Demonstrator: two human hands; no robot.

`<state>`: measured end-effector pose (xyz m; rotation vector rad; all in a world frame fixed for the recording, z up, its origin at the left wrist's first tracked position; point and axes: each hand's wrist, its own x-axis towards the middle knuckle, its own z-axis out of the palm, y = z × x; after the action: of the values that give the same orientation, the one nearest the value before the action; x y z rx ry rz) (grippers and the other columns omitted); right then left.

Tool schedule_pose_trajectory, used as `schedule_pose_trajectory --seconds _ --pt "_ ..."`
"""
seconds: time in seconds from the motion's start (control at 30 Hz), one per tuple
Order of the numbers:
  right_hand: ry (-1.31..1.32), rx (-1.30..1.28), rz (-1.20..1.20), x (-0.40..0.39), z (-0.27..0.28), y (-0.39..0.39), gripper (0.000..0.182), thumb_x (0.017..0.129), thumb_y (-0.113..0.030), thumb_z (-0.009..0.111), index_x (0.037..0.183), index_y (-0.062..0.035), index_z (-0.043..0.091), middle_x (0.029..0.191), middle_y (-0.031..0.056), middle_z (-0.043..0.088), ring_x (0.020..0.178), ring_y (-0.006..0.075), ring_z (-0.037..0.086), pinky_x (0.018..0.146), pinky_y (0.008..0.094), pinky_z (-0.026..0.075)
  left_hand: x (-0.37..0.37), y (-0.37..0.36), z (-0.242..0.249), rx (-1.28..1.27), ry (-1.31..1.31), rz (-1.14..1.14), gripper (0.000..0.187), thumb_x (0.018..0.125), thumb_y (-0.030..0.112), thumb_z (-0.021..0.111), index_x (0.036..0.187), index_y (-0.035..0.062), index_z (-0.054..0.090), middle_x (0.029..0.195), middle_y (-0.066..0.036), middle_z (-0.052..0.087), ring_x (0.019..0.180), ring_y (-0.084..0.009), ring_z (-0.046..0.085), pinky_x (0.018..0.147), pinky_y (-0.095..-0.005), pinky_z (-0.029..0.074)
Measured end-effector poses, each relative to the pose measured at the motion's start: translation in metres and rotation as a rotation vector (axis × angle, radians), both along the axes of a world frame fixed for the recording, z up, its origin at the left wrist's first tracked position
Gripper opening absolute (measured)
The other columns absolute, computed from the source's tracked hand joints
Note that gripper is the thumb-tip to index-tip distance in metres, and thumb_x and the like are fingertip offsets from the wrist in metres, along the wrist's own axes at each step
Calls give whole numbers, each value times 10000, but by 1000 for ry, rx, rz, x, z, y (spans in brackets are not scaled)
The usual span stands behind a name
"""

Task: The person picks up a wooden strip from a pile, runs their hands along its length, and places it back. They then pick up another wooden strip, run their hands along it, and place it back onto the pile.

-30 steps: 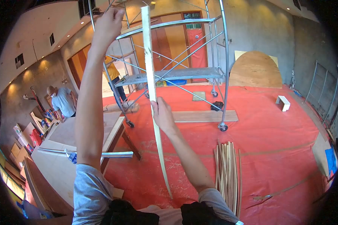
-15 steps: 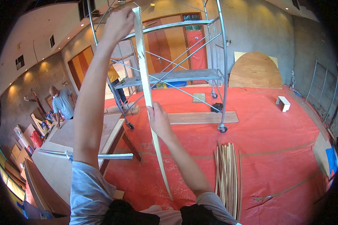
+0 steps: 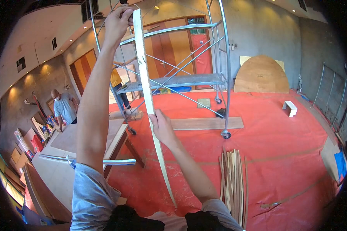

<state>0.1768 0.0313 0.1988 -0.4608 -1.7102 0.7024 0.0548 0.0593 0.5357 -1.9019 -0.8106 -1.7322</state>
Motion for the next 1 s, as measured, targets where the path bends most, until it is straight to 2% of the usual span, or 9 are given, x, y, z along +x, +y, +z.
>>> schedule_pose_trajectory --seconds 0.17,0.27,0.3,0.4,0.57,0.63,0.73,0.77,1.0 --pt "27 83 6 3 -4 5 214 1018 -186 493 948 15 477 742 178 563 628 323 607 578 426 454 17 -2 -5 15 -126 36 303 1013 237 513 990 -38 636 765 -57 655 637 -106 607 598 -261 509" --pt "23 19 4 6 -6 5 213 1021 -195 488 958 9 483 746 181 570 631 326 603 582 421 452 -14 15 17 -58 -314 -226 315 1019 244 501 991 -42 632 764 -60 660 626 -116 607 592 -290 520" --pt "21 19 7 7 -6 6 214 1021 -197 490 959 7 484 744 181 571 631 325 604 582 421 452 -18 7 19 -67 -251 -88 320 1020 246 501 1033 -49 624 856 -91 673 723 -147 633 659 -321 544" --pt "18 31 -1 8 -8 11 214 1020 -201 492 966 6 488 741 180 576 640 324 611 588 421 456 -7 -4 24 -239 -286 -88 277 968 271 552 943 1 608 739 -90 662 657 -195 657 623 -314 532" --pt "20 -89 110 5 -3 2 198 1014 -185 497 1003 13 507 781 194 590 705 340 631 632 427 475 21 -14 7 -99 13 -83 176 925 171 631 945 2 675 739 -31 644 674 -102 582 618 -262 477" --pt "65 7 92 -2 -11 9 190 1016 -181 498 1024 8 520 746 152 586 645 260 635 592 382 484 21 -10 7 -86 59 -89 125 895 128 668 914 5 685 757 -26 651 691 -82 568 616 -245 456" --pt "133 141 43 -19 -22 18 192 1015 -181 501 1032 9 526 730 126 571 645 228 631 585 356 488 1 12 20 325 215 369 235 886 230 661 926 -1 684 757 -104 678 672 -223 619 653 -347 501" --pt "160 138 36 -21 -26 18 192 1015 -180 499 1025 10 525 736 125 566 649 232 621 588 360 482 4 8 17 149 111 307 261 872 258 650 932 7 687 815 -161 686 755 -285 657 712 -383 519" --pt "412 1 -213 52 -54 22 90 992 -111 497 1004 -26 522 748 34 535 623 123 529 551 294 428 20 -65 8 71 -118 253 412 981 303 514 845 -63 646 751 -165 655 630 -245 638 543 -339 581"
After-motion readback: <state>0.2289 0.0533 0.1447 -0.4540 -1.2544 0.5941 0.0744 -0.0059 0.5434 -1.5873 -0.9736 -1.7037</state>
